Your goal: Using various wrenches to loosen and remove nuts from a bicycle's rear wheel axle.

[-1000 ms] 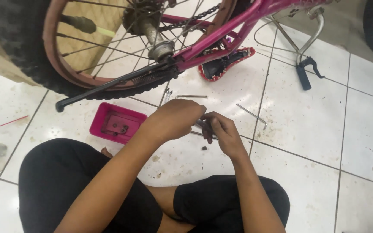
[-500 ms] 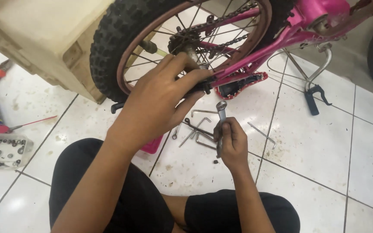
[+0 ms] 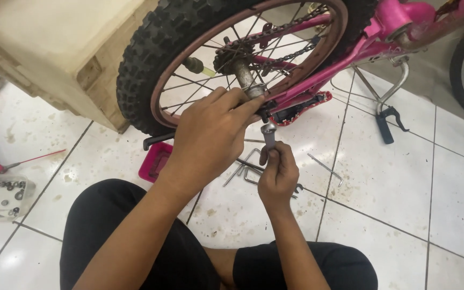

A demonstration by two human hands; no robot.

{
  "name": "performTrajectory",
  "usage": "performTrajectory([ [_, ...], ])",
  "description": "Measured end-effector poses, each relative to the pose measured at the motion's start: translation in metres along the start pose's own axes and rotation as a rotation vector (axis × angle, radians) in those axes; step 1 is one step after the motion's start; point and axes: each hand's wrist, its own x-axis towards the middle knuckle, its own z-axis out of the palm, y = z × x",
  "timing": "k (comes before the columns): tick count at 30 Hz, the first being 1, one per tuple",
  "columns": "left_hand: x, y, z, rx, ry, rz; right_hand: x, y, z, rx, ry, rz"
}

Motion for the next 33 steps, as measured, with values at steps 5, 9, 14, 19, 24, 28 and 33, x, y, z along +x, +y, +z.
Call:
performTrajectory([
  [5,0.002,0.0,0.001,-0.031,0.001,-0.001,0.014,0.0,0.0,0.037,-0.047,0.062],
  [9,0.002,0.0,-0.002,-0.046,-0.004,0.003,0.028,0.006,0.001,0.113,-0.101,0.041],
  [14,0.002,0.0,-0.001,-0.01,-0.016,0.013,0.041,0.019,-0.007,0.023,-0.08,-0.017],
  [19,0.002,-0.001,0.002,0.02,-0.006,0.034,0.041,0.024,-0.002,-0.031,-0.053,-0.106],
  [24,0.003,-0.001,0.002,0.034,-0.04,0.016,0.03,0.016,0.02,0.383,-0.095,0.183],
  [28,0.003,-0.002,0.002,-0.004,-0.004,0.013,0.022,0.017,0.032,0.56,-0.102,0.232],
  [33,0.004,0.0,0.001,0.002,-0.011,0.014,0.007,0.01,0.049,0.935,-0.134,0.392],
])
